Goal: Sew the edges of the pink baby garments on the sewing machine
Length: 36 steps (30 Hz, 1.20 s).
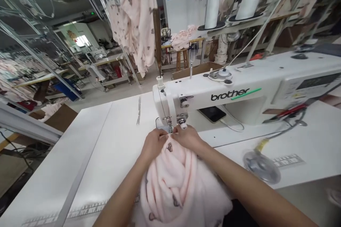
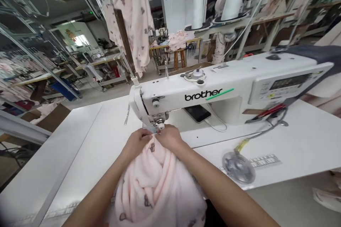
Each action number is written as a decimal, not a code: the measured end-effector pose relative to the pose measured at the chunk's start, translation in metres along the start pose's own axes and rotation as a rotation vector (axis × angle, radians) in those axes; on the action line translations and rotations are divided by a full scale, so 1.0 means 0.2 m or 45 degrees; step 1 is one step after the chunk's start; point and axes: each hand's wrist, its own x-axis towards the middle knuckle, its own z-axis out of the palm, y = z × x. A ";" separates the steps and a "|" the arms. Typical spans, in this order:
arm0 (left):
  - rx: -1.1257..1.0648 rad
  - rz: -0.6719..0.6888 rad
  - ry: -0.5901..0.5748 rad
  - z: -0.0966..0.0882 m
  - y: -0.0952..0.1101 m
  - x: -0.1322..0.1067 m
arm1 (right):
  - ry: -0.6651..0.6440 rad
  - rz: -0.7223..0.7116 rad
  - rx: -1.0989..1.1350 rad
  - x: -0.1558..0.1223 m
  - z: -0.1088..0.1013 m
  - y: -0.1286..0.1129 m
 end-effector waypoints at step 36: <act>0.120 -0.049 0.029 0.03 0.02 0.15 | 0.096 0.110 -0.088 0.04 -0.05 0.03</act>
